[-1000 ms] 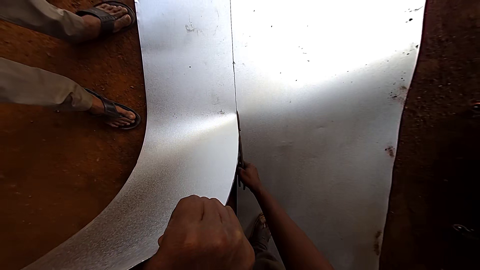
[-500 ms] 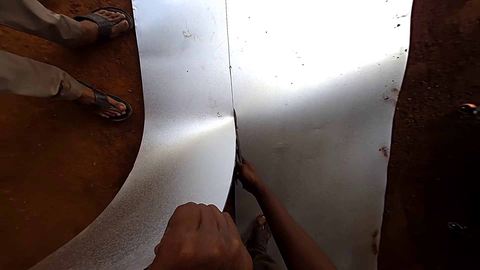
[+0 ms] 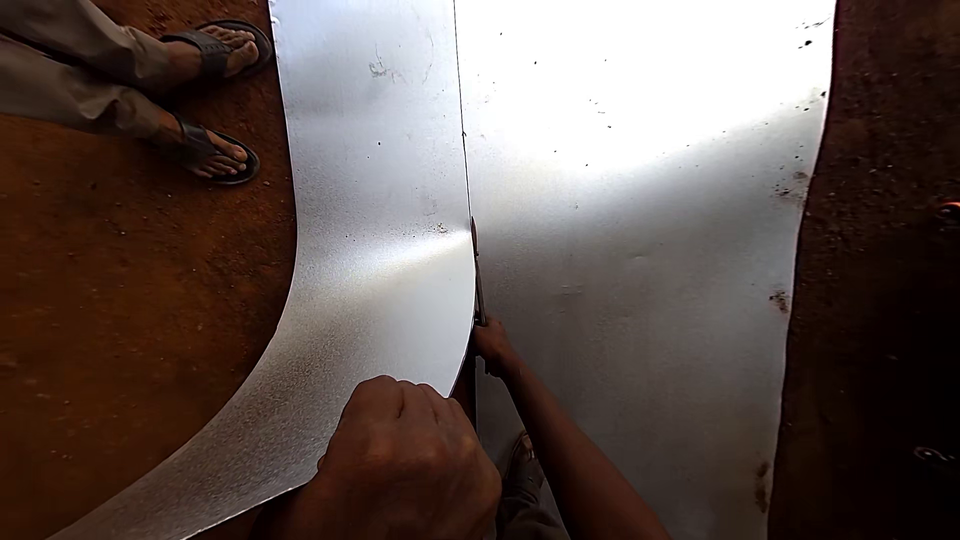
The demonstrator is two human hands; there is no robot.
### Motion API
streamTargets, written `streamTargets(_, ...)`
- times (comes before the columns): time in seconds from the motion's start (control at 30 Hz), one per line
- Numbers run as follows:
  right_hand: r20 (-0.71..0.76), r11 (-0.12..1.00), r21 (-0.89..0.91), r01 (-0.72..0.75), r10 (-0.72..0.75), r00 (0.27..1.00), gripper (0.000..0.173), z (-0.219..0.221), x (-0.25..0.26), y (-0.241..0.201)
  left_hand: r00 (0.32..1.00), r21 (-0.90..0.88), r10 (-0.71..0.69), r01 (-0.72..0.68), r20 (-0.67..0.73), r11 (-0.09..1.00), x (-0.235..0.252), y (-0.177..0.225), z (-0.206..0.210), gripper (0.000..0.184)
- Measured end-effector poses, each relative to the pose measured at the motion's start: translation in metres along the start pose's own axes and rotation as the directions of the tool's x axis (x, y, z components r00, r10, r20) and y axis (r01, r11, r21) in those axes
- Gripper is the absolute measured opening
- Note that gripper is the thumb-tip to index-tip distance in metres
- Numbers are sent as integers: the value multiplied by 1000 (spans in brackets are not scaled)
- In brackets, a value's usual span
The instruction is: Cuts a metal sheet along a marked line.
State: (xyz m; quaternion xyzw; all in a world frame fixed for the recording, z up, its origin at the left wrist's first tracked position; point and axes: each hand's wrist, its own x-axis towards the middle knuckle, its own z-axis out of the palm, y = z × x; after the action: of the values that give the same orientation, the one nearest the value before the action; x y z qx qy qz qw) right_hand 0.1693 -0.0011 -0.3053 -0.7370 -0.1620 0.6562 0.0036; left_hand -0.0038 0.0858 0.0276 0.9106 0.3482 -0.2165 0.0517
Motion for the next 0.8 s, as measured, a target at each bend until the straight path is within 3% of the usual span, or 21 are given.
streamTargets(0.17, -114, 982, -181, -50, 30, 993, 23, 1, 7, -8, 999, -11, -47, 47, 10, 999, 4, -6, 6, 25)
streamTargets(0.27, -101, 972, -232, -26, 2, 995, 16, -1, 8, -10, 995, -13, -97, 97, 25, 995, 10, -12, 18, 20)
streamTargets(0.43, -25, 947, -312, 79, -91, 996, 28, -9, 14, -2, 970, 92, -203, 192, 131, 977, 32, -9, 30, 20)
streamTargets(0.5, -21, 960, -264, 97, -106, 994, 32, -11, 18, 0, 959, 126, -238, 220, 151, 967, 51, 2, 37, 20)
streamTargets(0.57, -5, 977, -172, 123, -126, 992, 31, -11, 10, -1, 948, 55, -237, 231, 211, 971, 76, 18, 53, 35)
streamTargets(0.63, 8, 986, -133, 98, -98, 995, 32, -11, 8, -3, 900, 20, -211, 220, 381, 975, 102, 29, 75, 47)
streamTargets(0.7, 16, 990, -122, 75, -74, 997, 37, -11, 16, 0, 827, 41, -165, 171, 538, 985, 116, 32, 88, 36)
streamTargets(0.77, 12, 995, -15, 103, -103, 995, 33, -8, 17, 5, 821, -132, -101, 209, 561, 969, 117, 27, 88, 12)
streamTargets(0.8, 14, 989, 87, 117, -119, 993, 35, -7, 15, 7, 828, -197, -80, 224, 555, 954, 114, 27, 87, 14)
